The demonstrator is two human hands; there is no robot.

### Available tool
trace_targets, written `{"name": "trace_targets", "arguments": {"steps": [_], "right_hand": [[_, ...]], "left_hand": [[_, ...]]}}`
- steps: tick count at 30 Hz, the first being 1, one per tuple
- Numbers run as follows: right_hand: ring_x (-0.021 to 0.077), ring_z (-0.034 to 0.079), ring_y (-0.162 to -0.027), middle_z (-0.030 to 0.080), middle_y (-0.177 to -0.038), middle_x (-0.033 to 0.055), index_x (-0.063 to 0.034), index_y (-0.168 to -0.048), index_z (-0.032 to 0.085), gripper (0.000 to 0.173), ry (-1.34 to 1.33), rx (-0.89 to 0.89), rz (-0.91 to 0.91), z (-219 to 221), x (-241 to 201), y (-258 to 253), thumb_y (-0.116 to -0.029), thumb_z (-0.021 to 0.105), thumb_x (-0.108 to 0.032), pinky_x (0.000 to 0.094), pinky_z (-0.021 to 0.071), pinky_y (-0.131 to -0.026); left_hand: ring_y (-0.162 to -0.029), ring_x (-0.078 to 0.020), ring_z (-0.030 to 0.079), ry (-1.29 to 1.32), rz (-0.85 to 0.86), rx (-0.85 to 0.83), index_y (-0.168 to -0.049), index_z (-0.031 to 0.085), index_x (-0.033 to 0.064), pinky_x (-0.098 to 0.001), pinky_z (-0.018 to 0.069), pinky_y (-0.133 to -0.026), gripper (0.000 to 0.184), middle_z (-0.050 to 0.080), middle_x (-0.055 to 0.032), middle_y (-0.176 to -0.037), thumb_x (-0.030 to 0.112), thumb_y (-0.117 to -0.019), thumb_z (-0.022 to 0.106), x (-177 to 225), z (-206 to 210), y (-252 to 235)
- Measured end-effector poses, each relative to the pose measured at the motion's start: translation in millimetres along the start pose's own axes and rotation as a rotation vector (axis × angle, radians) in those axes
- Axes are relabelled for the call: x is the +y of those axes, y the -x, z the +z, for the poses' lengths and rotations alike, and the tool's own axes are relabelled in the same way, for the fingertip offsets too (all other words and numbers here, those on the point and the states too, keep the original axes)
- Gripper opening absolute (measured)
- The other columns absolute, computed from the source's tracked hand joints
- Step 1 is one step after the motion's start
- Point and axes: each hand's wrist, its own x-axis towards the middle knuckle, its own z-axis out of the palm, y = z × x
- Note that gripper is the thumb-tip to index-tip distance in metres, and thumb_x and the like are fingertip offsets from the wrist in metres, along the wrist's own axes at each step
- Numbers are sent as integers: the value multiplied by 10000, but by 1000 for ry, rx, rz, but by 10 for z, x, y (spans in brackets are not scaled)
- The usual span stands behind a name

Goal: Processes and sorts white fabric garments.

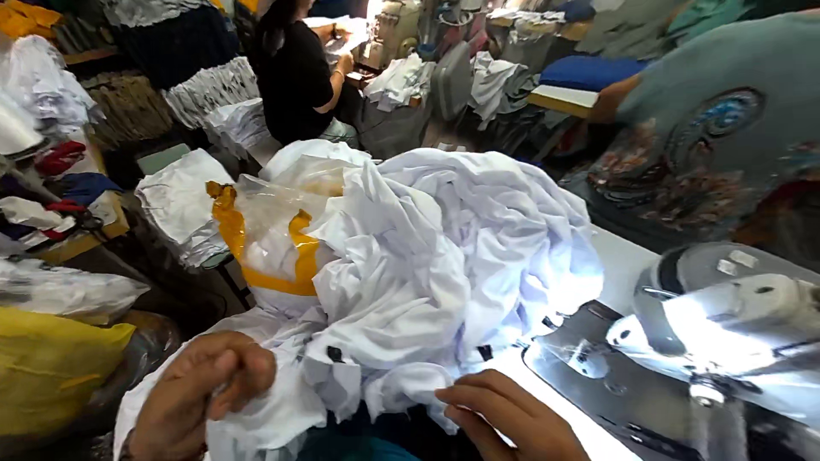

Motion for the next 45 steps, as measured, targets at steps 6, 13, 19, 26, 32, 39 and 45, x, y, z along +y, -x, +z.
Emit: {"name": "trace_targets", "arguments": {"steps": [6, 13, 19, 26, 32, 39, 45], "right_hand": [[489, 608, -1188, 642, -1237, 344, 102, -1229, 667, 340, 396, 147, 493, -610, 672, 1083, -983, 605, -124, 590, 462, -1035], [585, 557, -1211, 596, -1288, 379, 96, -1339, 599, 410, 778, -42, 734, -757, 1511, 1721, -955, 499, -6, 715, 392, -1020], [566, 575, -1165, 588, -1225, 417, 123, -1324, 600, 406, 614, 166, 823, -721, 1418, 1608, -982, 510, -76, 631, 421, -1041], [28, 631, -750, 620, -974, 99, 155, -1178, 564, 276, -114, 250, 538, -509, 713, 1049, -1031, 480, -63, 227, 571, -685], [210, 564, -642, 655, -829, 192, 95, -1221, 655, 369, 232, 165, 538, -256, 215, 560, -983, 656, -186, 373, 496, -602], [463, 685, -732, 693, -982, 302, 64, -1250, 670, 355, 572, 178, 625, -146, 404, 473, -975, 628, -156, 623, 527, -628], [509, 692, -759, 697, -946, 304, 46, -1218, 690, 310, 654, 160, 614, -80, 690, 447, -976, 623, -135, 663, 519, -619]], "left_hand": [[-644, -56, 636, -33, 65, 140, -1007, 751, 108, -242, 568, -698, 277, 636, 59, -677, 310, -1045, 566, 16, -93, -19], [-622, -65, 629, -46, 127, 212, -945, 754, 108, -252, 570, -678, 258, 622, 53, -650, 294, -1030, 598, 105, -60, -59], [-632, -67, 630, -7, 126, 199, -967, 751, 90, -257, 571, -689, 248, 628, 47, -666, 272, -1032, 595, 101, -35, -34], [-642, -59, 630, -14, 139, 144, -963, 755, 85, -240, 557, -688, 267, 647, 42, -686, 272, -1040, 579, 115, -39, -26], [-643, -73, 636, -51, 145, 139, -947, 751, 97, -252, 562, -700, 292, 638, 43, -671, 290, -1050, 558, 91, -58, 8], [-651, -65, 640, -43, 136, 98, -955, 755, 110, -250, 564, -715, 290, 637, 59, -672, 316, -1041, 570, 89, -91, 10], [-641, -53, 632, -59, 155, 100, -937, 754, 120, -241, 561, -697, 292, 630, 70, -665, 314, -1043, 563, 81, -80, 11]]}}
